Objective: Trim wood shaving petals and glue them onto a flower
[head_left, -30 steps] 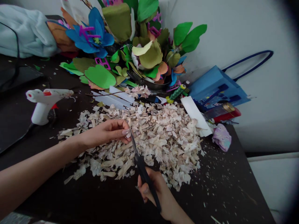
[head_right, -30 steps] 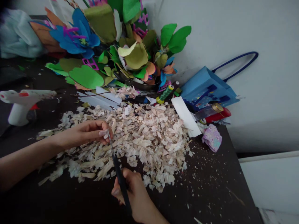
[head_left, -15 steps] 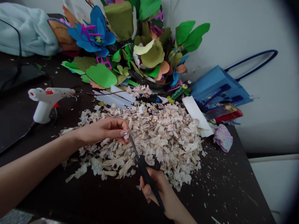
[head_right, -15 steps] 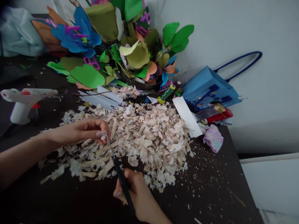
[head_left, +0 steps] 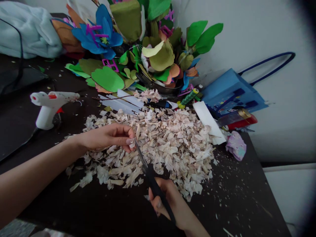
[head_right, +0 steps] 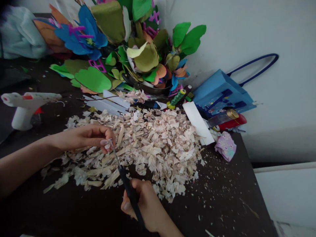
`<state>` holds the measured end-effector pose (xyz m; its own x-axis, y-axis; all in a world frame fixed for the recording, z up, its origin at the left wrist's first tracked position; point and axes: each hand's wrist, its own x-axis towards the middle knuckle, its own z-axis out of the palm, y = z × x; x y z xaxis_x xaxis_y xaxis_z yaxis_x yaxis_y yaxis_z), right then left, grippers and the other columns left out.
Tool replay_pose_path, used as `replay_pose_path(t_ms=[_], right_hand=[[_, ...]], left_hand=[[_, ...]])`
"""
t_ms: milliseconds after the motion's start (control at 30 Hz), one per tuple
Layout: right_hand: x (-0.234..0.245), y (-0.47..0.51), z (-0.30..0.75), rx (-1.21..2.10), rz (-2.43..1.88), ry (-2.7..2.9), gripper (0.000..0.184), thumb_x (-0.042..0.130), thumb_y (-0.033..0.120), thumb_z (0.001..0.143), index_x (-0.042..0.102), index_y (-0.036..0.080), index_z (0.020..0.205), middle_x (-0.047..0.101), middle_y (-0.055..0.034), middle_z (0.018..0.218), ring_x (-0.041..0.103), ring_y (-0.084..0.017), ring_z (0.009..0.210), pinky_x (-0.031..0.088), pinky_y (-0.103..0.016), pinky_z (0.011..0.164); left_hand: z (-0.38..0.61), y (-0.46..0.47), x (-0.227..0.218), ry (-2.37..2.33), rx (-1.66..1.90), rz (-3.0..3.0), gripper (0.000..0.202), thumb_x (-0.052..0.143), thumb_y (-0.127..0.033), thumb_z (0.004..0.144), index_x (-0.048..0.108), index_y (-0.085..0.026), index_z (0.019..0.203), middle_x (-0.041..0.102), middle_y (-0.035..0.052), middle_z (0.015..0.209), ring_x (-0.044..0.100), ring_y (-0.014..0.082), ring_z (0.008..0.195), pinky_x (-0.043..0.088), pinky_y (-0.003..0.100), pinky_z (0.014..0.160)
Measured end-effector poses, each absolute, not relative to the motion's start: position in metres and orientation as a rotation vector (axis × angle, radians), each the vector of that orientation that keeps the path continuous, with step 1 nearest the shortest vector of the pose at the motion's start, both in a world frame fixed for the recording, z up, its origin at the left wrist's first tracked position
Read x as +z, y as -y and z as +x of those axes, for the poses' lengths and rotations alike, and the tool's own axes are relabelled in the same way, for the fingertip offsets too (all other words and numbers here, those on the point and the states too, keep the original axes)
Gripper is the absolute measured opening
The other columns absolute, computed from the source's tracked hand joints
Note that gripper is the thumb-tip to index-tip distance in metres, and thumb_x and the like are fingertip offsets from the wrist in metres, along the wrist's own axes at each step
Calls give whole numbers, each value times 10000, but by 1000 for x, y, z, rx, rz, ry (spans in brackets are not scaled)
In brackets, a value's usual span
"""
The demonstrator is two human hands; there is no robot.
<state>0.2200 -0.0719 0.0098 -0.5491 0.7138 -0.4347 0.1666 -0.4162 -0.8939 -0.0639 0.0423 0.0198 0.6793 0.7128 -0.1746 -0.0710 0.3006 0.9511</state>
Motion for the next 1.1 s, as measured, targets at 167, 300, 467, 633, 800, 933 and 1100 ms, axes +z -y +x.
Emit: replay_pose_path(t_ms=[167, 300, 467, 633, 800, 933, 1100], right_hand=[[10, 73, 220, 1974, -1238, 1489, 643, 660, 807, 740, 554, 173, 751, 475, 41, 550, 438, -83, 454, 315, -201, 441], [10, 72, 220, 2018, -1252, 1434, 620, 687, 782, 737, 550, 178, 760, 483, 44, 558, 430, -81, 453, 328, -204, 446], [9, 71, 221, 2051, -1281, 1380, 592, 739, 733, 729, 558, 170, 748, 476, 51, 543, 419, -74, 443, 337, -195, 439], [9, 70, 223, 2071, -1280, 1357, 556, 762, 691, 738, 560, 173, 737, 482, 54, 535, 413, -70, 430, 336, -187, 426], [9, 67, 222, 1968, -1236, 1345, 571, 731, 724, 743, 541, 185, 742, 490, 45, 570, 428, -83, 455, 376, -207, 445], [11, 62, 218, 1772, -1341, 1344, 520, 772, 663, 735, 566, 187, 768, 514, 39, 605, 471, -101, 492, 397, -234, 494], [16, 55, 209, 1630, -1426, 1288, 438, 861, 529, 659, 589, 207, 778, 617, 17, 683, 550, -138, 591, 460, -268, 578]], left_hand=[[-63, -43, 20, -649, 556, 1176, 185, 743, -345, 883, 701, -166, 871, 740, 46, 897, 699, 160, 814, 599, 257, 758], [-65, -43, 20, -656, 548, 1186, 183, 740, -351, 884, 707, -171, 875, 740, 45, 911, 697, 159, 818, 602, 250, 756], [-67, -43, 21, -636, 537, 1177, 167, 746, -330, 879, 705, -168, 865, 738, 43, 890, 692, 157, 811, 595, 239, 743], [-68, -44, 22, -640, 538, 1190, 157, 747, -321, 876, 698, -173, 854, 739, 49, 921, 686, 152, 796, 588, 235, 731], [-66, -42, 23, -646, 502, 1213, 158, 729, -335, 886, 711, -182, 851, 734, 43, 898, 681, 152, 784, 592, 244, 736], [-52, -31, 20, -632, 378, 1204, 174, 717, -356, 897, 702, -183, 888, 733, 31, 860, 689, 144, 758, 588, 236, 720], [-30, -8, 10, -602, 258, 1130, 209, 719, -383, 896, 670, -180, 886, 725, 19, 829, 686, 133, 738, 567, 228, 703]])
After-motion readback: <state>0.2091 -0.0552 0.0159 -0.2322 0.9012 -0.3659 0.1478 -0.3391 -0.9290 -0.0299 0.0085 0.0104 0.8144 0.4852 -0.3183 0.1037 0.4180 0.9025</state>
